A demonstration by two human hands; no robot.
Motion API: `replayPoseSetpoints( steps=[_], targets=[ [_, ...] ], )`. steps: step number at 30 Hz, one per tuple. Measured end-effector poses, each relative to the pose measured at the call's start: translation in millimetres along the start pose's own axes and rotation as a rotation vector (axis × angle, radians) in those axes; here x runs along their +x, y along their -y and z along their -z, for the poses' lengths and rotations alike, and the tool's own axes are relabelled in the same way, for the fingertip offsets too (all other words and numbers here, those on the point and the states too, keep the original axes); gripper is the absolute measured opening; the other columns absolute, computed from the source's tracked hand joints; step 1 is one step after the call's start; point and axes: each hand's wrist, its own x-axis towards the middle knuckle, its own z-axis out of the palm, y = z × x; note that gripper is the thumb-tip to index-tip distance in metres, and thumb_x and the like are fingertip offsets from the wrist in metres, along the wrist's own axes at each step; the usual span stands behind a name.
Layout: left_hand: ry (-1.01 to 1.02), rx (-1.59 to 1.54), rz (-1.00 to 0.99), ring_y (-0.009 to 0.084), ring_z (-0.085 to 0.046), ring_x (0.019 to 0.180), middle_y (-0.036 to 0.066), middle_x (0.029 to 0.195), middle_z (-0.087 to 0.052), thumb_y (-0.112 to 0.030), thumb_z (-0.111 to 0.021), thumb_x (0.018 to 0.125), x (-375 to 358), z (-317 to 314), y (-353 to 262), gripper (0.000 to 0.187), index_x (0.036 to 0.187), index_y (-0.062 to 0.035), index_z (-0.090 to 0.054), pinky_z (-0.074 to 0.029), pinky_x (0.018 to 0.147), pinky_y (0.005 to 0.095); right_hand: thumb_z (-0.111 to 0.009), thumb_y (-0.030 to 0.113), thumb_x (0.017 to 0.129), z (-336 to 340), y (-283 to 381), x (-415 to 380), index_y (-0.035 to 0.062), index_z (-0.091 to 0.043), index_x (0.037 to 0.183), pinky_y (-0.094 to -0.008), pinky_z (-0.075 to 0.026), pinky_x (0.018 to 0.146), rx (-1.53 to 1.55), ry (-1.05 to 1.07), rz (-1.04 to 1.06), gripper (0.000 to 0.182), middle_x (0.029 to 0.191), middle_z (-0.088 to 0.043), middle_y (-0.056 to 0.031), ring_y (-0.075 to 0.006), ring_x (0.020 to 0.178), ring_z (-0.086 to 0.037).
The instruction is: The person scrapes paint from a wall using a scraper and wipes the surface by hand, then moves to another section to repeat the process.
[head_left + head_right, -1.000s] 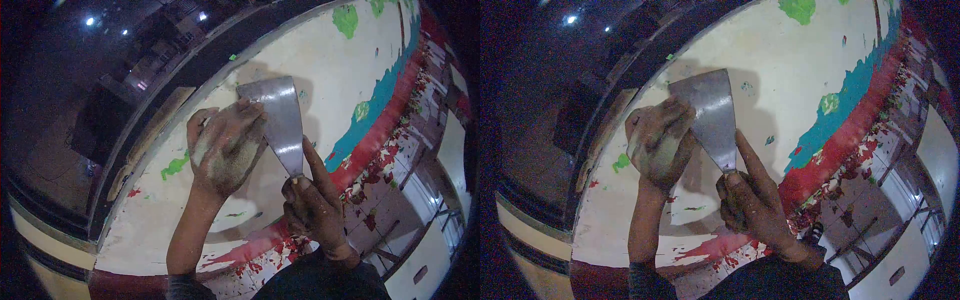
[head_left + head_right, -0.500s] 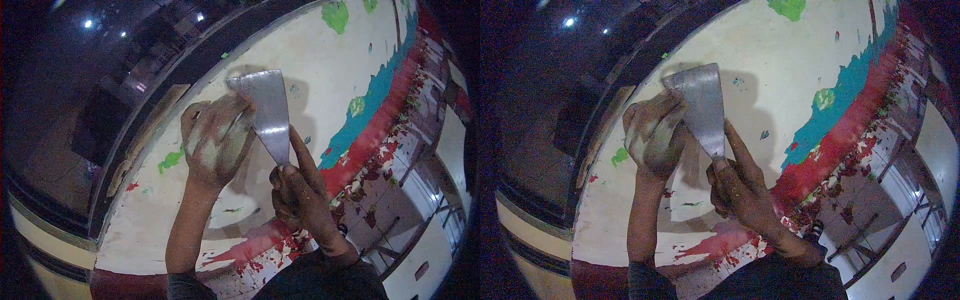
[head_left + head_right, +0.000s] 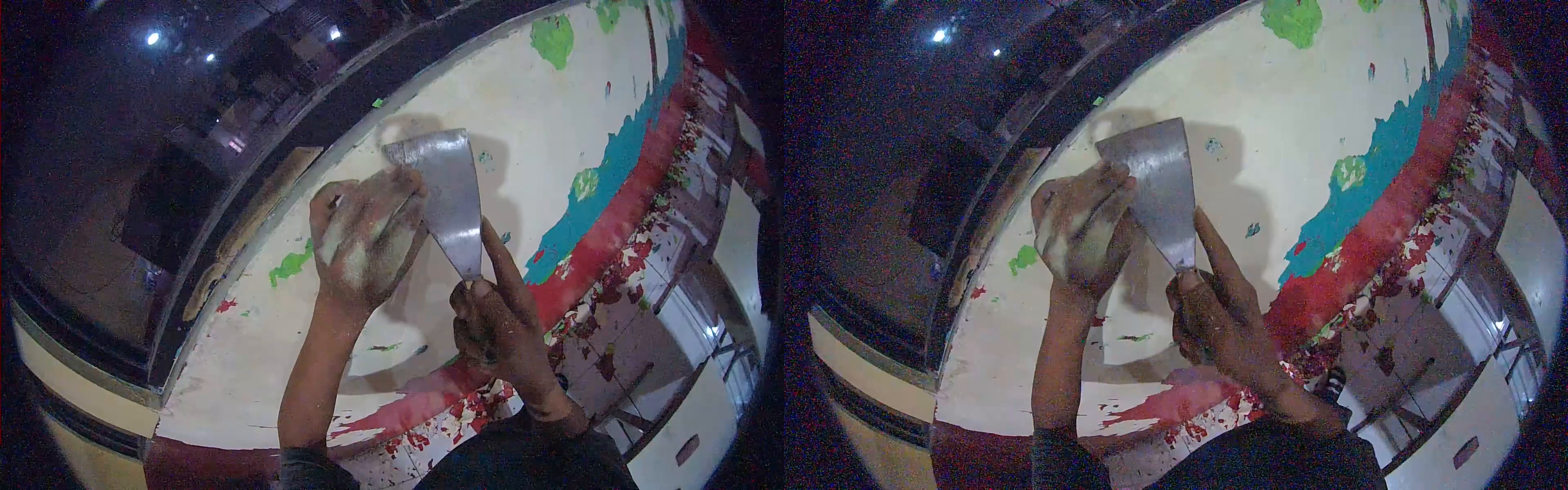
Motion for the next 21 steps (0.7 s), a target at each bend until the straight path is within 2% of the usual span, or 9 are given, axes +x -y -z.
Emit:
replayPoseSetpoints(
  steps=[7,13,16,18,21],
  targets=[
    [-0.044,0.046,-0.032,0.0176,-0.054,0.095,-0.001,0.103,-0.059,-0.014,-0.069,0.060,-0.1,-1.6,-1.4,0.028,0.088,-0.0137,-0.064,-0.036,0.081,0.0353,-0.040,0.015,0.088,3.5,-0.1,5.2,0.0174,-0.012,0.136,-0.0170,-0.031,0.036,-0.009,0.024,0.015,0.055,0.068,-0.045,-0.0029,-0.0047,0.041,-0.033],
    [-0.067,-0.039,-0.016,0.0175,-0.054,0.094,-0.001,0.102,-0.059,-0.013,-0.068,0.061,-0.3,1.1,-2.3,0.024,0.084,-0.0132,-0.064,-0.037,0.080,0.0363,-0.040,0.016,0.088,5.4,-0.7,4.7,0.0175,-0.013,0.136,-0.0176,-0.031,0.037,-0.031,0.020,0.014,0.054,0.068,-0.045,-0.0017,-0.0045,0.042,-0.034],
    [-0.028,-0.002,0.052,0.0209,-0.057,0.089,0.000,0.096,-0.061,-0.013,-0.065,0.062,-8.5,-3.2,0.4,0.024,0.085,-0.0143,-0.064,-0.038,0.077,0.0373,-0.040,0.016,0.088,7.1,1.3,5.7,0.0175,-0.014,0.136,-0.0177,-0.031,0.037,-0.069,0.020,-0.017,0.055,0.066,-0.044,-0.0012,-0.0041,0.042,-0.034],
    [-0.070,0.016,0.003,0.0213,-0.057,0.090,0.001,0.096,-0.061,-0.012,-0.065,0.061,-2.8,-2.1,1.9,0.025,0.086,-0.0147,-0.064,-0.039,0.076,0.0374,-0.041,0.016,0.088,6.8,3.8,9.5,0.0174,-0.015,0.136,-0.0177,-0.031,0.037,-0.015,0.061,-0.020,0.055,0.066,-0.044,-0.0008,-0.0038,0.042,-0.034],
    [-0.065,-0.003,0.018,0.0213,-0.056,0.091,0.001,0.096,-0.060,-0.012,-0.066,0.059,-5.2,-3.2,-1.5,0.028,0.087,-0.0149,-0.063,-0.039,0.076,0.0379,-0.042,0.016,0.088,9.6,6.7,4.8,0.0170,-0.015,0.136,-0.0177,-0.030,0.037,-0.137,0.052,0.031,0.055,0.065,-0.043,-0.0003,-0.0034,0.042,-0.033]
  ],
)
